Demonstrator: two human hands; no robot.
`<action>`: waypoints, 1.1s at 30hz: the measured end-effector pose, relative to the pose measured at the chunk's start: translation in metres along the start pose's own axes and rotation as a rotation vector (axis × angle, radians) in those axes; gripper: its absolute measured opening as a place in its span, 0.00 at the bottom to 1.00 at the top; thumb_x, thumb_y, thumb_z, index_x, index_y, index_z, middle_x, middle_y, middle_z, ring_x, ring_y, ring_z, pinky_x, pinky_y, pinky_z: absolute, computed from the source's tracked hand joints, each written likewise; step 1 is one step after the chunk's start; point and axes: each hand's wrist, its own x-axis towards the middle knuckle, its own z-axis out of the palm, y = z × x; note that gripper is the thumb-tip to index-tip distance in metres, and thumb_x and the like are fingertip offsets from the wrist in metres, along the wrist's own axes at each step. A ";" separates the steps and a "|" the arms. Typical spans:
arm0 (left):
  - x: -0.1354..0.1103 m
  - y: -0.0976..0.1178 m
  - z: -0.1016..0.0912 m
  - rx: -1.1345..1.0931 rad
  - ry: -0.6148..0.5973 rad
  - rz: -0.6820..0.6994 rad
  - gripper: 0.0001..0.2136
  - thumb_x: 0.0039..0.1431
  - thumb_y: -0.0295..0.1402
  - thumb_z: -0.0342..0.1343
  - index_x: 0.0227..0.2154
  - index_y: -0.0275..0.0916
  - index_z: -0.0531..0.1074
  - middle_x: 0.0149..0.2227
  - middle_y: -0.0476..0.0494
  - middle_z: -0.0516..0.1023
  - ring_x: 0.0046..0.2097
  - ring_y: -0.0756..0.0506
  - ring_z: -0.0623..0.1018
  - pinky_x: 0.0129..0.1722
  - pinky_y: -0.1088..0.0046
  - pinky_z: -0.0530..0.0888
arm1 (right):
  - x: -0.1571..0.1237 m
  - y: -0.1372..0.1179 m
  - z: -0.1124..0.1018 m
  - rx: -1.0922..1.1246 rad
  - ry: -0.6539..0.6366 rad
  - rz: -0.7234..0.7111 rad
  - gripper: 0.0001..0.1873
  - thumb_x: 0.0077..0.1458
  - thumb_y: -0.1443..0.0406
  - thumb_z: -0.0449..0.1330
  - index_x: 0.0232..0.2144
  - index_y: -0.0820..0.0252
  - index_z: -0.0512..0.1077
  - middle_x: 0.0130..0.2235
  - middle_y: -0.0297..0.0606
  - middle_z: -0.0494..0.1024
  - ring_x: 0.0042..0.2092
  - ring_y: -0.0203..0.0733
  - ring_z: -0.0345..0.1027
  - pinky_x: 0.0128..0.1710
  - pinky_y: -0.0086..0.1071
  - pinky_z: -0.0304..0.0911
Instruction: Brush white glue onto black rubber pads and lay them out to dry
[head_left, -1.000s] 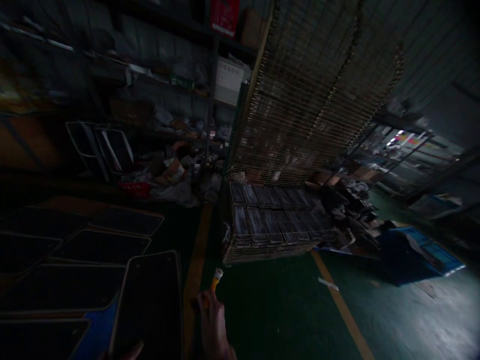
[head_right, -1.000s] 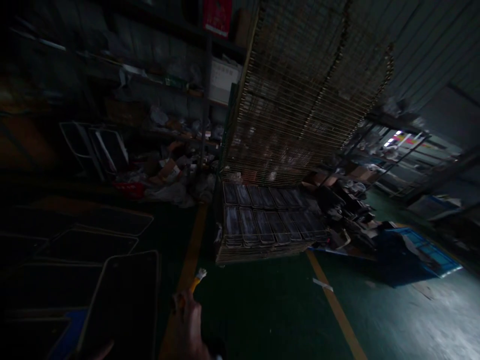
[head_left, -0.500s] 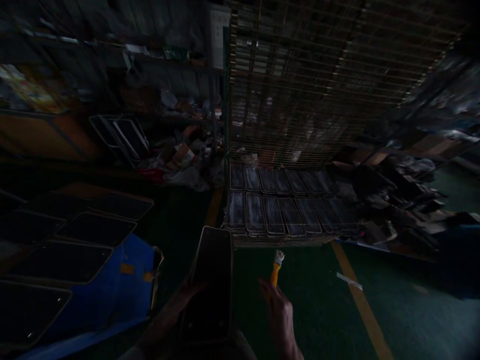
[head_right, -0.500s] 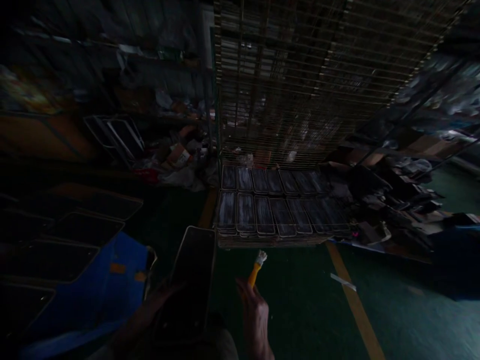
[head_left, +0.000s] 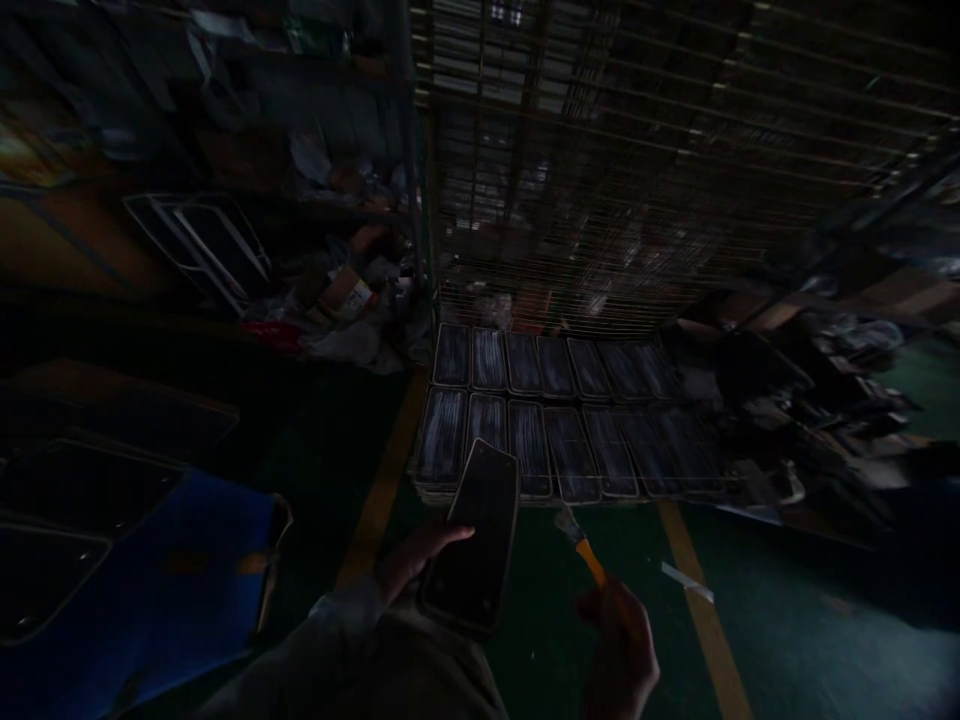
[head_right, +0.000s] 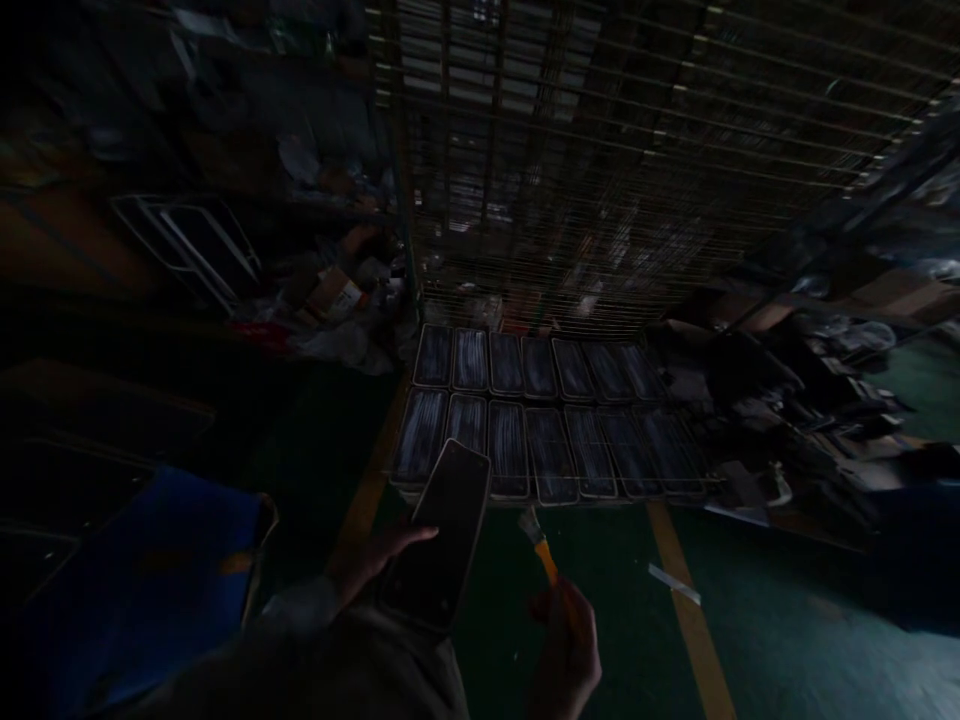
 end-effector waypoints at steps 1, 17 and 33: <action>0.023 0.006 0.004 -0.006 -0.017 -0.007 0.30 0.43 0.44 0.69 0.49 0.37 0.75 0.45 0.36 0.83 0.51 0.31 0.79 0.51 0.56 0.74 | 0.013 -0.002 0.002 0.004 0.001 0.022 0.27 0.51 0.48 0.65 0.46 0.60 0.74 0.33 0.37 0.79 0.32 0.43 0.76 0.30 0.37 0.74; 0.203 0.044 0.063 -0.036 -0.057 -0.094 0.29 0.41 0.44 0.71 0.46 0.37 0.77 0.49 0.36 0.81 0.52 0.33 0.78 0.55 0.56 0.73 | 0.186 -0.041 0.018 -0.057 -0.067 0.275 0.31 0.55 0.49 0.62 0.54 0.62 0.71 0.33 0.35 0.79 0.34 0.39 0.75 0.33 0.31 0.71; 0.340 0.032 0.270 -0.094 0.151 -0.094 0.29 0.40 0.44 0.72 0.46 0.39 0.77 0.45 0.38 0.83 0.51 0.33 0.78 0.53 0.57 0.73 | 0.457 0.010 -0.077 -0.054 -0.283 0.221 0.29 0.52 0.49 0.65 0.49 0.63 0.73 0.29 0.36 0.79 0.29 0.41 0.73 0.31 0.36 0.71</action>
